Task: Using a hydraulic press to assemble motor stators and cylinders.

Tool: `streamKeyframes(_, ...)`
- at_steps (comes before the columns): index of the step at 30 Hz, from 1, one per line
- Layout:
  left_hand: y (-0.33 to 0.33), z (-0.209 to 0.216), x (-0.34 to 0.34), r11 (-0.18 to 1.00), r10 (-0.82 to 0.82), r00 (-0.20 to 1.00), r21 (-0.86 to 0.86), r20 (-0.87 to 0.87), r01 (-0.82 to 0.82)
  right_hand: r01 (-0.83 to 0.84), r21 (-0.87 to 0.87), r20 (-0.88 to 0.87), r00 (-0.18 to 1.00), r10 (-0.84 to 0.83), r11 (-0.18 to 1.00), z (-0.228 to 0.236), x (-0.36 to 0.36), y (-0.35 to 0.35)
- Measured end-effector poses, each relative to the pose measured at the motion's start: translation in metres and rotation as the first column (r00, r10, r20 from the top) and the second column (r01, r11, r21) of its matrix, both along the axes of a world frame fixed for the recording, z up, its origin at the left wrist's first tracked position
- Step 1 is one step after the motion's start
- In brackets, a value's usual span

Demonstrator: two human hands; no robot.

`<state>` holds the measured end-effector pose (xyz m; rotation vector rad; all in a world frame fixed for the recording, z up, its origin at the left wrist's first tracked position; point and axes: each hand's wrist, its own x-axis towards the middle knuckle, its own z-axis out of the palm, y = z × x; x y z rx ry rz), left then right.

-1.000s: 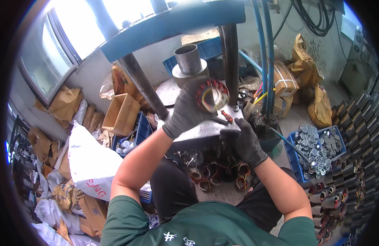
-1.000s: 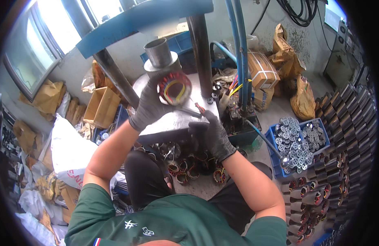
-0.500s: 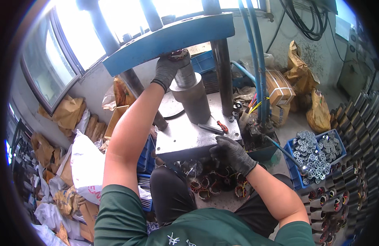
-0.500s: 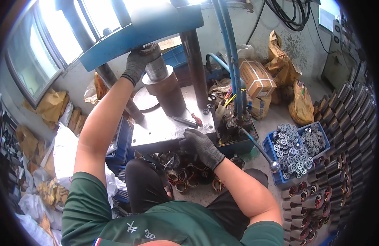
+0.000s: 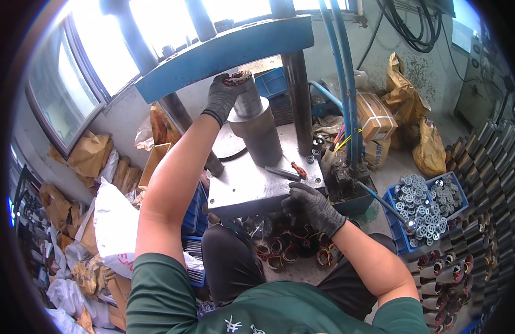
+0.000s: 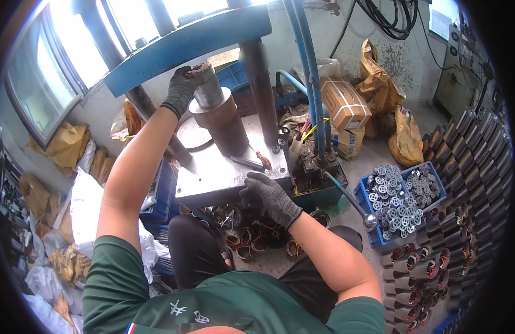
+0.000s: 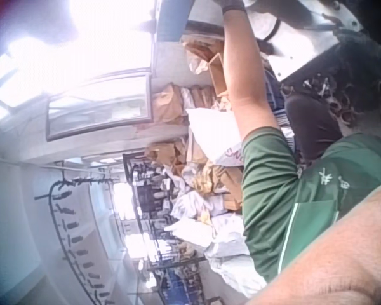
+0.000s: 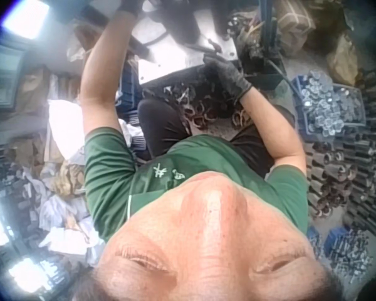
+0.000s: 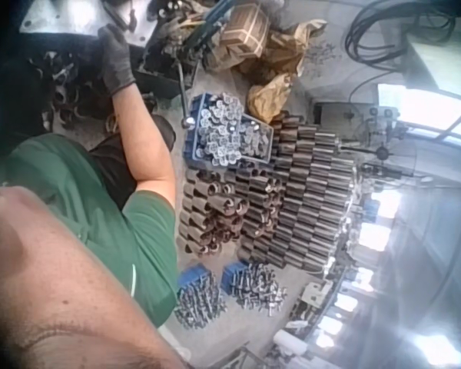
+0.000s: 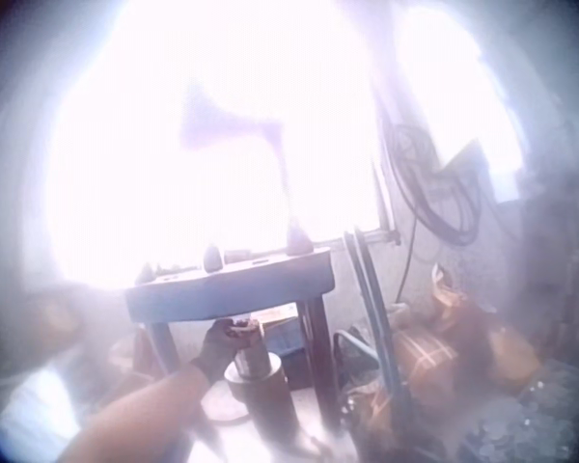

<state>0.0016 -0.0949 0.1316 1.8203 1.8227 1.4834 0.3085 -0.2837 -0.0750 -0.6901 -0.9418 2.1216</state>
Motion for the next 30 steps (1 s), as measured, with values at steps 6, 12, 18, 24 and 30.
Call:
streamKeyframes(6,0.002,-0.009,-0.003,0.999,-0.034,0.998,0.012,-0.060,0.035,-0.003,0.008,-0.007,1.000,0.003,1.000,-0.001,0.002,-0.004)
streamKeyframes(12,0.018,-0.031,-0.045,0.740,-0.560,0.202,0.375,0.803,0.558,-0.070,0.037,-0.004,0.998,0.070,0.997,0.010,-0.002,-0.006)
streamKeyframes(18,-0.084,-0.058,-0.031,0.997,-0.028,0.992,0.068,0.126,0.020,0.075,0.352,0.222,0.962,-0.161,0.933,0.044,0.023,-0.021)
streamKeyframes(24,-0.271,-0.187,-0.086,0.992,-0.053,0.982,0.120,0.183,0.032,0.139,0.798,0.157,0.892,-0.425,0.586,0.048,0.083,-0.032)
streamKeyframes(30,-0.424,-0.439,-0.132,0.833,0.474,0.851,-0.429,0.225,-0.350,0.021,0.988,0.096,0.687,-0.720,0.151,0.087,0.149,-0.094)
